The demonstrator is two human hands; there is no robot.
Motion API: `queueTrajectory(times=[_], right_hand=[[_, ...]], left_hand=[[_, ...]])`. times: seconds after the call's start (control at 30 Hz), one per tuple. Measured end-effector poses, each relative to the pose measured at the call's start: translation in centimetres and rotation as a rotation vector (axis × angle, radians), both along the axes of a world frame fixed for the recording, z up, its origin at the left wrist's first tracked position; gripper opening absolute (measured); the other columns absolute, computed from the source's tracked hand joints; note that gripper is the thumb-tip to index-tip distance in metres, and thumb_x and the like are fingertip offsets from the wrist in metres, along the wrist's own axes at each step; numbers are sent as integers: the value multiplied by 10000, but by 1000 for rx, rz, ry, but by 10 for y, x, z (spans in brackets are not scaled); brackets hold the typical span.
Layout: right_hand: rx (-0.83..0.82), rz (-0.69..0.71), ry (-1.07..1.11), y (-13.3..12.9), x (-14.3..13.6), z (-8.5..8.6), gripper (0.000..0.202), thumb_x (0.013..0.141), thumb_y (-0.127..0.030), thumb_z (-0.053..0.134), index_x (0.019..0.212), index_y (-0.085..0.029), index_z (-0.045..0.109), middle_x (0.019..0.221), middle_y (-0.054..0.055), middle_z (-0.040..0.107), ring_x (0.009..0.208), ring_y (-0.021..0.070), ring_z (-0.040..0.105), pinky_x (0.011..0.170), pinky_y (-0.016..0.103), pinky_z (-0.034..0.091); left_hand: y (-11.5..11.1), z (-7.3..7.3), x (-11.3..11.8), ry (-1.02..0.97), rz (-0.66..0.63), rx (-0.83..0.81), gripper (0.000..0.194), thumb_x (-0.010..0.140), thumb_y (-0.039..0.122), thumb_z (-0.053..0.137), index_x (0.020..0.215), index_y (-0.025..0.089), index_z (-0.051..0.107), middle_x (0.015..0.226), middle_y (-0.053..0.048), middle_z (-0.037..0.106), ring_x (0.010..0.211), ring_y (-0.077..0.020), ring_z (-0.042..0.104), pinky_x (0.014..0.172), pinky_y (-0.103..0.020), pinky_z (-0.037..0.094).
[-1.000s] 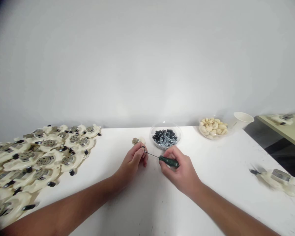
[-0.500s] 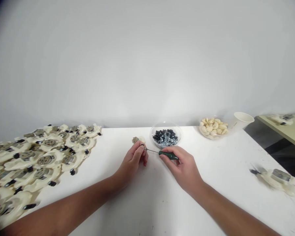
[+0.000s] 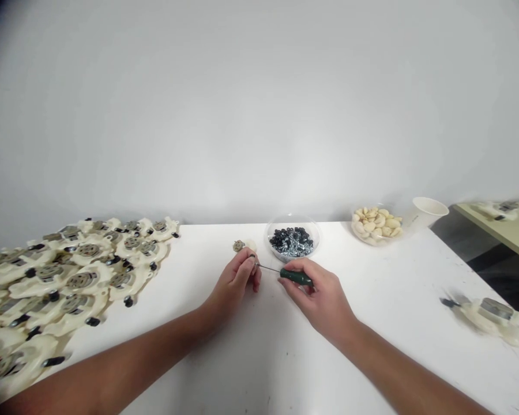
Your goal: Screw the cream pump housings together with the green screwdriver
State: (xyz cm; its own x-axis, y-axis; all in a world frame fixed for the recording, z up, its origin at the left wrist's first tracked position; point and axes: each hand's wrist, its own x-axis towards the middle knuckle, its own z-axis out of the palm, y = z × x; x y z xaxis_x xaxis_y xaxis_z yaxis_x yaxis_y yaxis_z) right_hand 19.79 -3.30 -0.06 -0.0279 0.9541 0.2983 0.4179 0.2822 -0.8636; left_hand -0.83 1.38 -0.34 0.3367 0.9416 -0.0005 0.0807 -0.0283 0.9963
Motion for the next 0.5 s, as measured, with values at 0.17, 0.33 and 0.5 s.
queueTrajectory(times=[0.17, 0.33, 0.5], right_hand=[[33, -32, -2, 2, 1, -2, 154, 907, -363, 733, 1003, -245, 752, 978, 54, 763, 823, 207, 704, 610, 272, 573], [35, -39, -24, 2, 4, 0, 168, 925, -393, 710, 969, -244, 772, 961, 51, 779, 847, 223, 720, 645, 281, 574], [-75, -7, -80, 0, 2, 7, 277, 989, -443, 600, 874, -220, 719, 782, 25, 728, 688, 184, 648, 591, 279, 504]], left_hand=[[2, -1, 0, -22, -7, -1, 291, 1048, 364, 398, 796, 221, 420, 659, 45, 530, 612, -135, 494, 660, -286, 395], [1, -1, -1, -29, -19, -5, 291, 1050, 363, 398, 801, 217, 433, 669, 43, 532, 621, -132, 501, 670, -286, 403], [0, -2, -1, 5, -24, 13, 311, 1054, 369, 391, 793, 214, 460, 672, 34, 537, 635, -141, 502, 682, -294, 405]])
